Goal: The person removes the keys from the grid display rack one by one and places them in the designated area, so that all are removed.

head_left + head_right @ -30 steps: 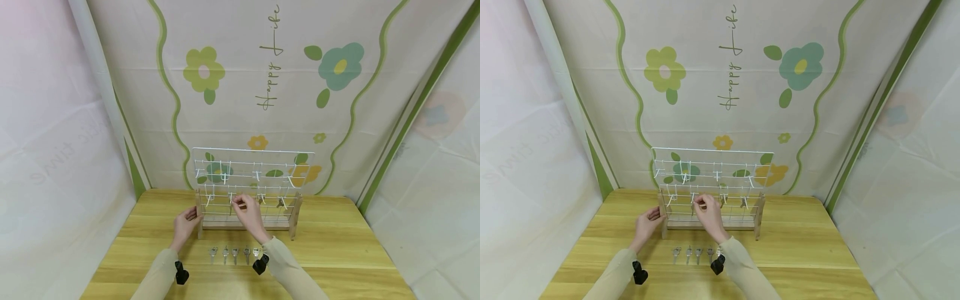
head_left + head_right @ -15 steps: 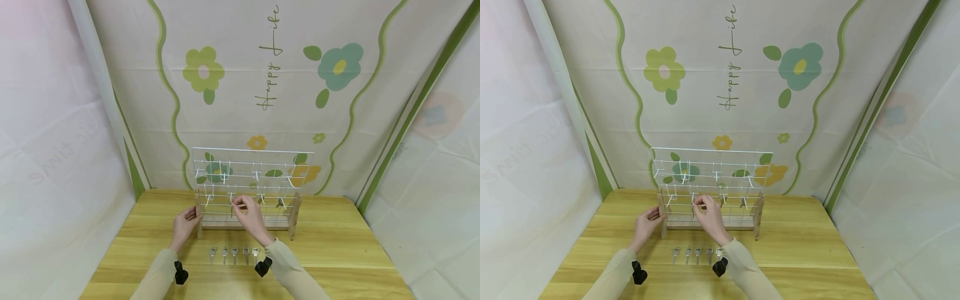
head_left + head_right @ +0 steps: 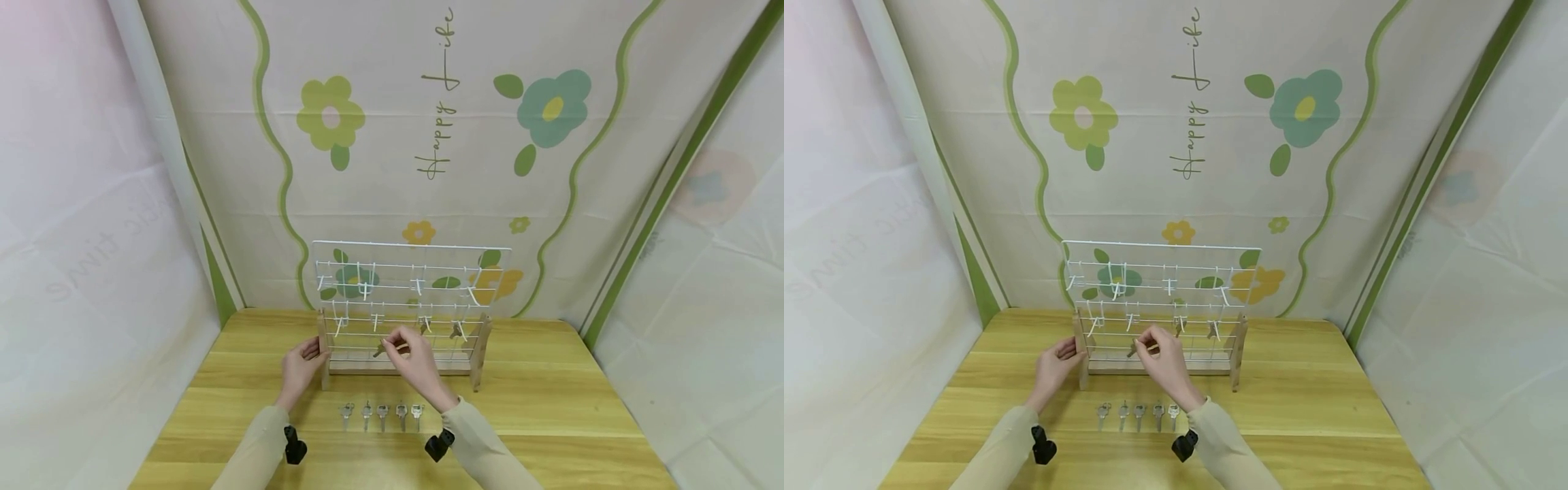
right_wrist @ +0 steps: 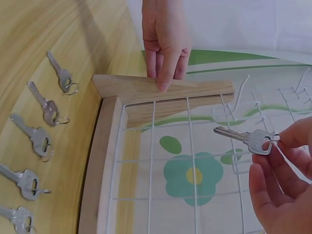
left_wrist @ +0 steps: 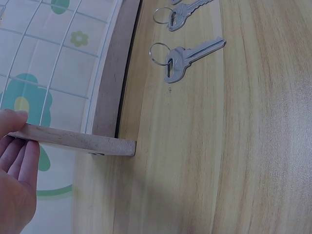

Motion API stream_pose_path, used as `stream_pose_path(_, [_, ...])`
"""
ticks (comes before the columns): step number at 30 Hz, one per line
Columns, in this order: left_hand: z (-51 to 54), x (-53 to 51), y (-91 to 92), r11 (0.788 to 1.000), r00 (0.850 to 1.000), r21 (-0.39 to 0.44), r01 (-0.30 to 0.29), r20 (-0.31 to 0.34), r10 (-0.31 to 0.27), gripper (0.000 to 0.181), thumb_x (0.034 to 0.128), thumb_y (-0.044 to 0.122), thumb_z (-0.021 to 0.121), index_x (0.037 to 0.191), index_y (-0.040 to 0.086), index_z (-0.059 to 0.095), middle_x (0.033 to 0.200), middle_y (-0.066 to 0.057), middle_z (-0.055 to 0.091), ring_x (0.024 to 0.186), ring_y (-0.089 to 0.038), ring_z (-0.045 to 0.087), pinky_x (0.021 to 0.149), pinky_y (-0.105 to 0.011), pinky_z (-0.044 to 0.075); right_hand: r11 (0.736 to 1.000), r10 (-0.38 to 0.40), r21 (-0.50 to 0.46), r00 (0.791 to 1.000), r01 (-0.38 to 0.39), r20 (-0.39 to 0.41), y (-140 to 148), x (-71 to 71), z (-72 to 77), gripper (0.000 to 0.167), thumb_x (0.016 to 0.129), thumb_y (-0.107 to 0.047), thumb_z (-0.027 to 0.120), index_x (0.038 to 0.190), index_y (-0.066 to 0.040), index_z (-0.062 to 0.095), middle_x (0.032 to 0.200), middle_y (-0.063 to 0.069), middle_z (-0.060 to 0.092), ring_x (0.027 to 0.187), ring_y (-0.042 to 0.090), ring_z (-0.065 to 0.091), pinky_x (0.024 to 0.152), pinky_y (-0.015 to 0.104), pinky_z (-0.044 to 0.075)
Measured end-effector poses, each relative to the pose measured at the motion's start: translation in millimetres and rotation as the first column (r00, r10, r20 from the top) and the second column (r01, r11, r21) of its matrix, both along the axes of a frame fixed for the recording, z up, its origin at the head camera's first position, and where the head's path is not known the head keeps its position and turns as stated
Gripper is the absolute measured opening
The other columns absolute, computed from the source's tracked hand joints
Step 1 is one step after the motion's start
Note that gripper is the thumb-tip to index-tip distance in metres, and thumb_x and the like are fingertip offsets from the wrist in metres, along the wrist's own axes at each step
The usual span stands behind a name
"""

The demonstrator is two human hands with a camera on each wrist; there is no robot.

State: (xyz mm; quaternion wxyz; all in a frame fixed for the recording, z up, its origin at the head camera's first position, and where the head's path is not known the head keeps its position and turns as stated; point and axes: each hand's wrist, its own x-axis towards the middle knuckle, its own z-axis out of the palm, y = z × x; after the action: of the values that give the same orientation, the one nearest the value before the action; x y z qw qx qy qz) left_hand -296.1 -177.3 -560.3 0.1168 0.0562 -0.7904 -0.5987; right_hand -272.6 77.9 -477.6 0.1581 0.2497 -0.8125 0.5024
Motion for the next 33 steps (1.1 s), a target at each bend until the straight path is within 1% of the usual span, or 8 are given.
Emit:
stream_pose_path(6, [-0.7,0.7,0.6,1.000,1.000,0.013,-0.012,-0.016,0.012,0.048,0.0858,0.001,0.074,0.130,-0.010,0.059,0.128,-0.030,0.063,0.118,-0.042,0.064,0.093,-0.030,0.060,0.999,-0.027,0.039,0.998,0.025,0.052,14,4.6,-12.1,0.004,0.093,-0.009,0.067,0.090,-0.006,0.066,0.087,0.006,0.071,0.079,0.015,0.067,0.067,0.024,0.061])
stream_pose_path(12, [-1.9,-0.1,0.8,1.000,0.999,0.015,-0.020,-0.031,0.021,0.046,0.0850,-0.001,0.074,0.128,-0.011,0.060,0.125,-0.031,0.064,0.116,-0.042,0.065,0.090,-0.028,0.061,0.994,-0.077,0.089,0.989,0.066,0.125,33,5.6,-29.5,0.006,0.093,-0.012,0.068,0.089,-0.008,0.068,0.085,0.001,0.071,0.078,0.009,0.065,0.067,0.018,0.058])
stream_pose_path(17, [-3.0,-1.7,0.3,1.000,1.000,0.010,-0.013,-0.027,0.013,0.047,0.0851,-0.001,0.074,0.129,-0.010,0.060,0.126,-0.030,0.064,0.117,-0.041,0.065,0.091,-0.028,0.061,0.987,-0.097,0.141,0.984,0.076,0.149,51,8.1,-44.5,0.005,0.094,-0.010,0.067,0.089,-0.008,0.069,0.084,0.002,0.070,0.075,0.006,0.063,0.065,0.016,0.057])
stream_pose_path(24, [-2.7,-1.6,0.1,1.000,1.000,0.012,-0.007,-0.026,0.008,0.046,0.0858,-0.001,0.073,0.129,-0.011,0.060,0.127,-0.030,0.064,0.117,-0.041,0.065,0.092,-0.029,0.061,0.974,-0.085,0.221,0.980,0.045,0.177,76,11.6,-66.8,0.005,0.092,-0.006,0.068,0.087,-0.007,0.065,0.084,0.004,0.069,0.075,0.008,0.064,0.067,0.017,0.058])
stream_pose_path(26, [-2.5,-1.5,-0.1,1.000,1.000,0.007,-0.008,-0.030,0.008,0.046,0.0857,-0.001,0.073,0.129,-0.010,0.060,0.126,-0.031,0.064,0.117,-0.041,0.065,0.091,-0.029,0.061,0.970,-0.084,0.239,0.977,0.035,0.197,83,11.6,-73.3,0.005,0.092,-0.007,0.068,0.088,-0.007,0.065,0.085,0.003,0.069,0.075,0.007,0.063,0.067,0.017,0.057])
stream_pose_path(29, [-2.2,-1.2,-0.2,1.000,1.000,0.009,-0.006,-0.031,0.006,0.046,0.0858,-0.001,0.073,0.129,-0.010,0.060,0.126,-0.031,0.064,0.117,-0.041,0.065,0.091,-0.029,0.061,0.965,-0.076,0.261,0.967,0.010,0.242,92,11.8,-81.5,0.005,0.093,-0.008,0.066,0.089,-0.007,0.064,0.085,0.003,0.068,0.075,0.004,0.061,0.067,0.016,0.055])
stream_pose_path(31, [-2.4,-1.1,-0.4,1.000,1.000,0.007,-0.005,-0.031,0.005,0.046,0.0858,-0.001,0.073,0.129,-0.010,0.060,0.127,-0.031,0.064,0.117,-0.041,0.065,0.091,-0.029,0.061,0.963,-0.059,0.268,0.958,-0.018,0.279,97,12.3,-86.0,0.005,0.094,-0.008,0.065,0.089,-0.007,0.064,0.085,0.003,0.067,0.074,0.001,0.058,0.064,0.015,0.053])
stream_pose_path(33, [-2.7,-1.2,-0.4,1.000,1.000,0.005,-0.005,-0.031,0.005,0.046,0.0858,-0.001,0.073,0.129,-0.010,0.060,0.127,-0.031,0.064,0.117,-0.041,0.065,0.091,-0.029,0.061,0.959,-0.041,0.279,0.953,-0.047,0.300,102,12.9,-89.9,0.005,0.094,-0.007,0.064,0.089,-0.006,0.064,0.084,0.005,0.067,0.072,-0.001,0.056,0.061,0.016,0.052])
